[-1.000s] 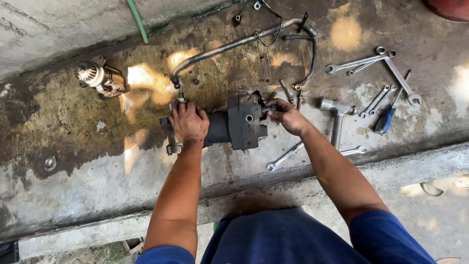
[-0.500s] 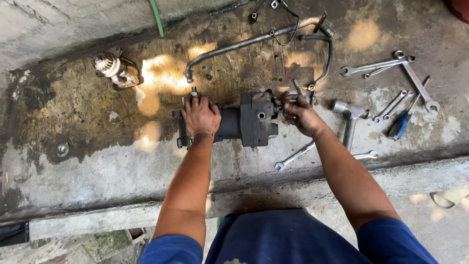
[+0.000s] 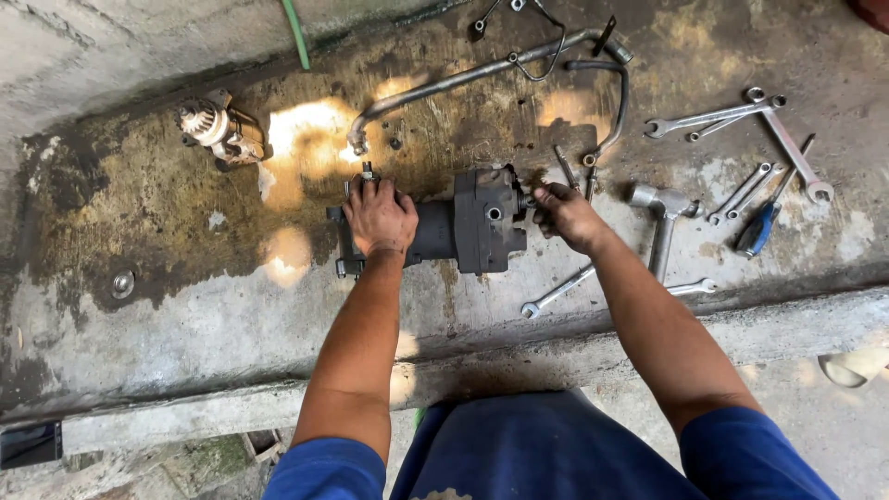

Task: Repairing a mechanical engine component using a hammer and wrenches

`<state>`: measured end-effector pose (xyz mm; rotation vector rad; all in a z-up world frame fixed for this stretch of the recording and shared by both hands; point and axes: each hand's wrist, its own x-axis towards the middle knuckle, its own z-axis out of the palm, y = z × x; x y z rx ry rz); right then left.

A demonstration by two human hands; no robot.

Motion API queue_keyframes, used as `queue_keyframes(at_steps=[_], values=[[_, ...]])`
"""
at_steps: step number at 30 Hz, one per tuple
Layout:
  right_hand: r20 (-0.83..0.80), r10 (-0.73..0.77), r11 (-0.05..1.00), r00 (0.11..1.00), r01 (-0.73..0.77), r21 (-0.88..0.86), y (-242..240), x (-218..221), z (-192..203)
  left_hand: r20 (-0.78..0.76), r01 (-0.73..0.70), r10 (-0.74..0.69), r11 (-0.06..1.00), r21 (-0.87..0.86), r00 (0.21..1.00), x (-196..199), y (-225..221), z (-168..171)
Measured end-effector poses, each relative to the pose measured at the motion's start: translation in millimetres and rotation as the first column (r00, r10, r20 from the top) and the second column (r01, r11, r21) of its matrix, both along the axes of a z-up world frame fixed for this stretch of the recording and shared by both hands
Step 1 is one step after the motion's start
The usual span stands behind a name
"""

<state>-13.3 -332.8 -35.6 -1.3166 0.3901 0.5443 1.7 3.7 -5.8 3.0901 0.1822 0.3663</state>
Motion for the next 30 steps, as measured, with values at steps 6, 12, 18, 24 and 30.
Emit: queue_keyframes(at_steps=[6,12,18,24,30], values=[[0.05,-0.132,0.933,0.99,0.107,0.343,3.1,-4.9,10.5,-0.009,0.009,-0.009,1.0,-0.004,1.0,-1.4,5.7,-3.8],[-0.057,-0.046,0.991,0.997,0.038,-0.127,-0.1,11.1,-22.9,0.009,0.002,-0.002,1.0,-0.013,1.0,2.4,11.3,-18.2],[0.031,-0.107,0.919,0.994,0.086,0.385,0.4,-6.4,6.4,0.103,0.034,-0.036,0.999,0.021,0.994,2.7,15.9,-25.0],[0.029,-0.178,0.915,0.984,0.155,0.372,13.1,-5.7,-2.9,0.175,0.021,-0.028,0.999,0.042,0.984,5.4,20.6,-44.4],[-0.003,-0.178,0.935,0.984,0.17,0.312,31.1,-7.3,-25.6,0.017,-0.011,0.011,1.0,-0.023,1.0,1.8,14.3,-29.8]])
